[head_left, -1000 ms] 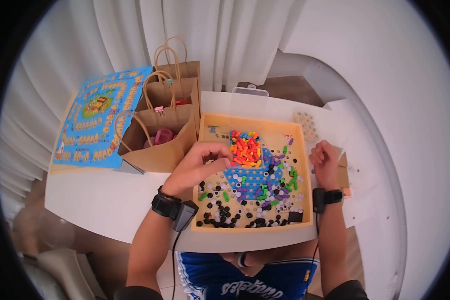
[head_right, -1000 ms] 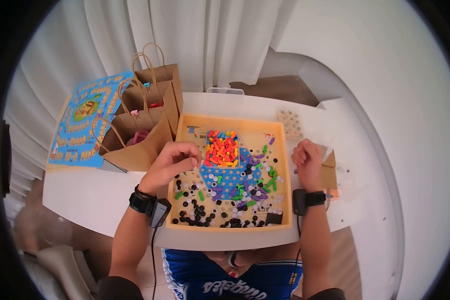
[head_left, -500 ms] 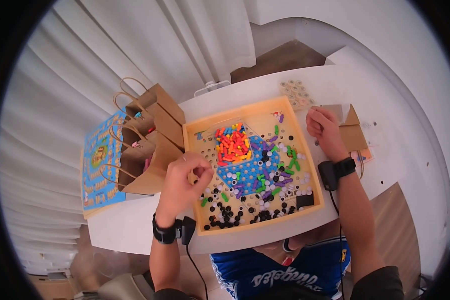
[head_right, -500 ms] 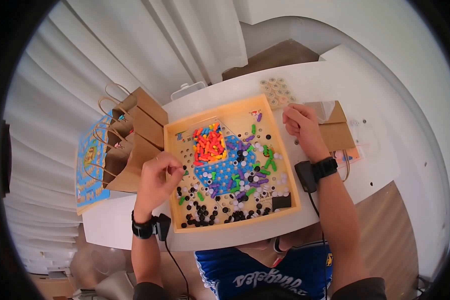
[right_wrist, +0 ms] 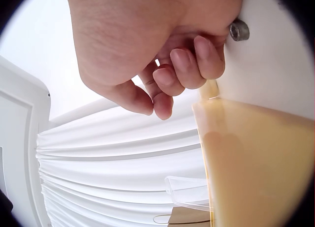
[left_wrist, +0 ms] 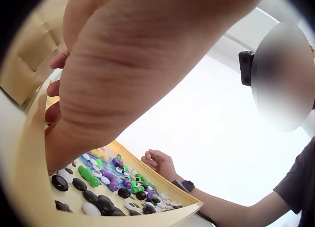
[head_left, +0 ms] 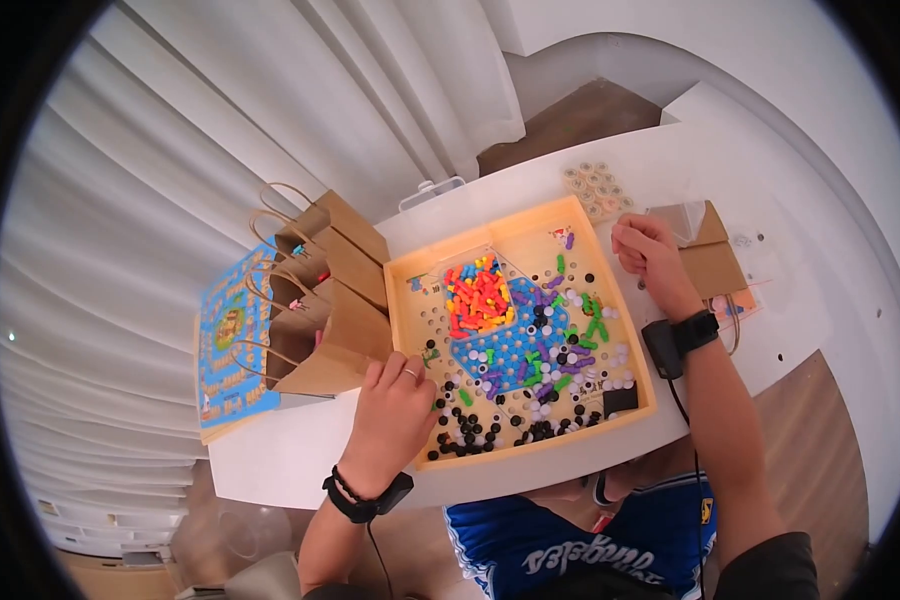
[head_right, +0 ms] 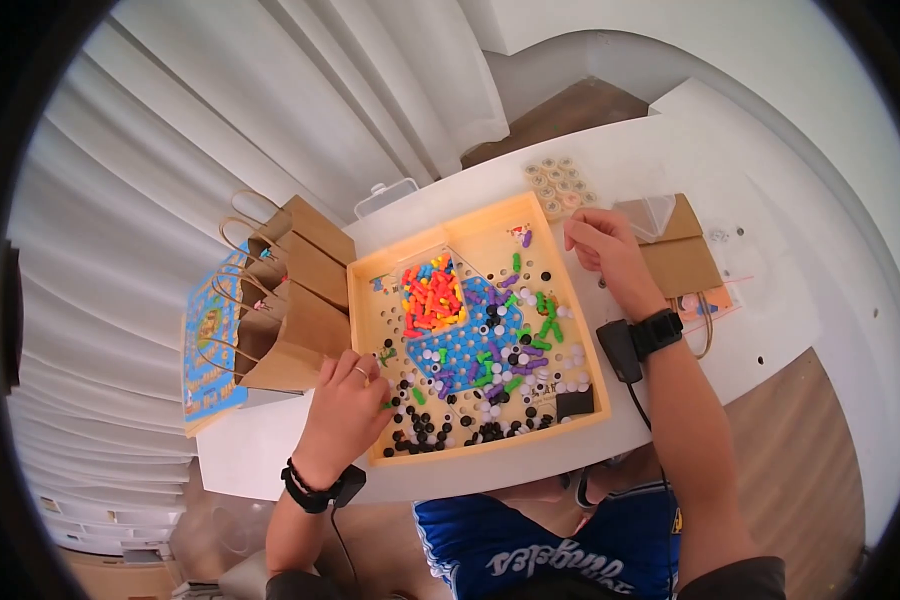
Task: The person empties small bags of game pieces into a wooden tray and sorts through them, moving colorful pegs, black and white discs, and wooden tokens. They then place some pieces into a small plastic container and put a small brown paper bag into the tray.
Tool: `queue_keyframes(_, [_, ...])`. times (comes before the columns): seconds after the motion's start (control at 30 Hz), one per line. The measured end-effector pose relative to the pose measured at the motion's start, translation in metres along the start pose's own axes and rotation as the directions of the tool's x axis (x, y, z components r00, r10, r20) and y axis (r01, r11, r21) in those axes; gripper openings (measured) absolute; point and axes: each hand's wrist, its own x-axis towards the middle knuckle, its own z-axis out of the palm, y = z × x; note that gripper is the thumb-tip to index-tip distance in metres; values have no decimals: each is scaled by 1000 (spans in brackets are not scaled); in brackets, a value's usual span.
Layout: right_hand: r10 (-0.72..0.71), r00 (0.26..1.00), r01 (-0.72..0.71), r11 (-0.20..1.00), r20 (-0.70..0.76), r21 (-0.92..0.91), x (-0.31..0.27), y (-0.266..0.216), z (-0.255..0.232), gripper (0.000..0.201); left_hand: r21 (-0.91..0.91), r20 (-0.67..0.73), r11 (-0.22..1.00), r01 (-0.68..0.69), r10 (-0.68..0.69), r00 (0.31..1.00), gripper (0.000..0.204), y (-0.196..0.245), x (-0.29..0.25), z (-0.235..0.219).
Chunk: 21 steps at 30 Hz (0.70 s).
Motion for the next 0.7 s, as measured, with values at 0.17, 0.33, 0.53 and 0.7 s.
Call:
queue_keyframes(0.17, [-10, 1000, 10, 1000, 2, -4, 0, 2, -1, 28, 11, -18, 999, -38, 38, 999, 23, 0, 3, -1])
queue_keyframes(0.33, [-4, 1000, 4, 999, -9, -35, 0, 2, 0, 27, -27, -83, 976, -215, 213, 974, 24, 9, 18, 0])
queue_keyframes(0.53, [16, 1000, -16, 1000, 2, -26, 0, 1, -1, 26, 9, 7, 960, -281, 281, 960, 22, 11, 24, 7])
queue_keyframes(0.7, [6, 1000, -6, 1000, 13, -25, -1, 1, -1, 26, -72, -54, 963, -260, 256, 965, 18, 1, 34, 1])
